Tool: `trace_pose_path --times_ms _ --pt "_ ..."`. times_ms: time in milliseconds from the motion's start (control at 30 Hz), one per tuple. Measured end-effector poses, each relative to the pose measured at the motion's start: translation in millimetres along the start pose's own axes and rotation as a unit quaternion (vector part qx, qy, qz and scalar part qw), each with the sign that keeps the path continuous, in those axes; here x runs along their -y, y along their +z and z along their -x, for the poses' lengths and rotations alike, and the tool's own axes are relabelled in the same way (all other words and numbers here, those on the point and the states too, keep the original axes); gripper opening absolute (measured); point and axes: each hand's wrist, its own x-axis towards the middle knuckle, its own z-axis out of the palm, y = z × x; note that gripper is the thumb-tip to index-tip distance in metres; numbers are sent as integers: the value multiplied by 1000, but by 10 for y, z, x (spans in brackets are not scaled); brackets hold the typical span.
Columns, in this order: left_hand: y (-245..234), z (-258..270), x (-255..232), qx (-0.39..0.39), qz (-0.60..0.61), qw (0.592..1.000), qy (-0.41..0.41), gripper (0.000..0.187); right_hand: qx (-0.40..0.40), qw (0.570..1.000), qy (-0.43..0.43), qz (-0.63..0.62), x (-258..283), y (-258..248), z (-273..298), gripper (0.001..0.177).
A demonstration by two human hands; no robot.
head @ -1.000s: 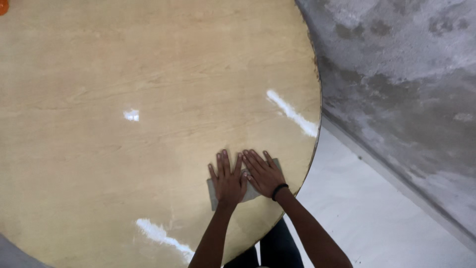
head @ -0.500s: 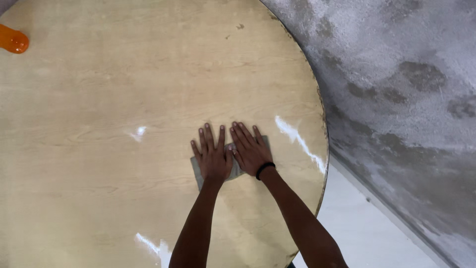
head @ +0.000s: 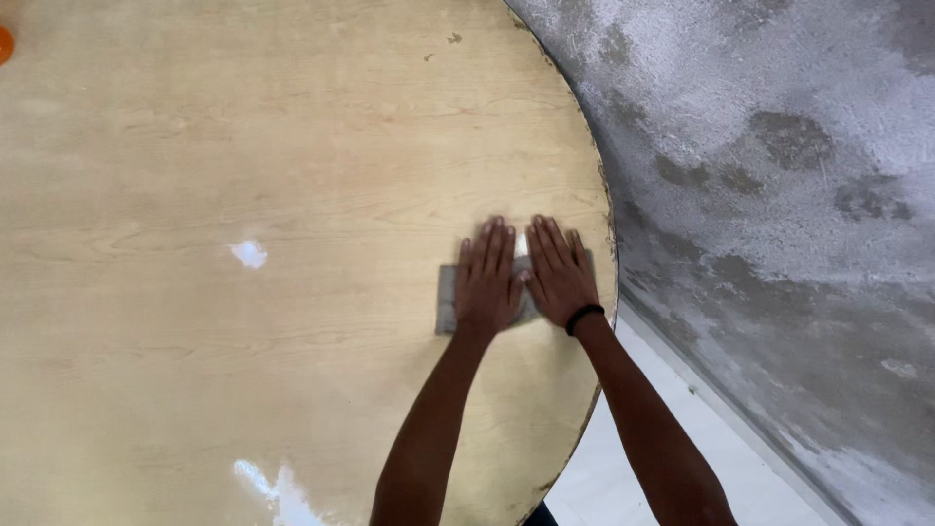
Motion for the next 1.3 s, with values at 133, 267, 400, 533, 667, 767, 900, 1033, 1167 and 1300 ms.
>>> trace_pose_path --times_ms 133,267,400,533,667,767,900,1033,1167,1300 --pt "0 874 -213 14 11 999 39 69 22 999 28 36 467 71 796 71" --pt "-108 1962 46 37 30 999 3 71 58 998 -24 -15 1252 213 1344 72" --pt "-196 2548 399 -16 -16 998 -54 74 92 985 -138 -43 1709 336 1293 72" --pt "-214 2304 558 11 -37 998 -51 76 59 978 -195 -36 1549 309 1017 69" --pt "-309 1615 696 -4 -50 994 -102 77 45 978 -197 -58 1297 220 308 69" --pt "-329 762 789 -26 -70 985 -156 75 15 972 -223 -77 925 111 -597 67" --pt "-218 -499 728 -29 -105 979 -173 70 -8 977 -207 -48 212 -26 -1483 64" --pt "-37 -1641 331 -20 -75 992 -99 71 -35 988 -152 -13 -732 -146 -1791 62" --pt "98 -1868 -9 5 -10 1000 -11 83 -24 996 -87 -23 -1299 -155 -1377 64" --pt "115 -1239 -175 25 -6 999 48 89 92 992 -38 83 -949 -94 -734 68"
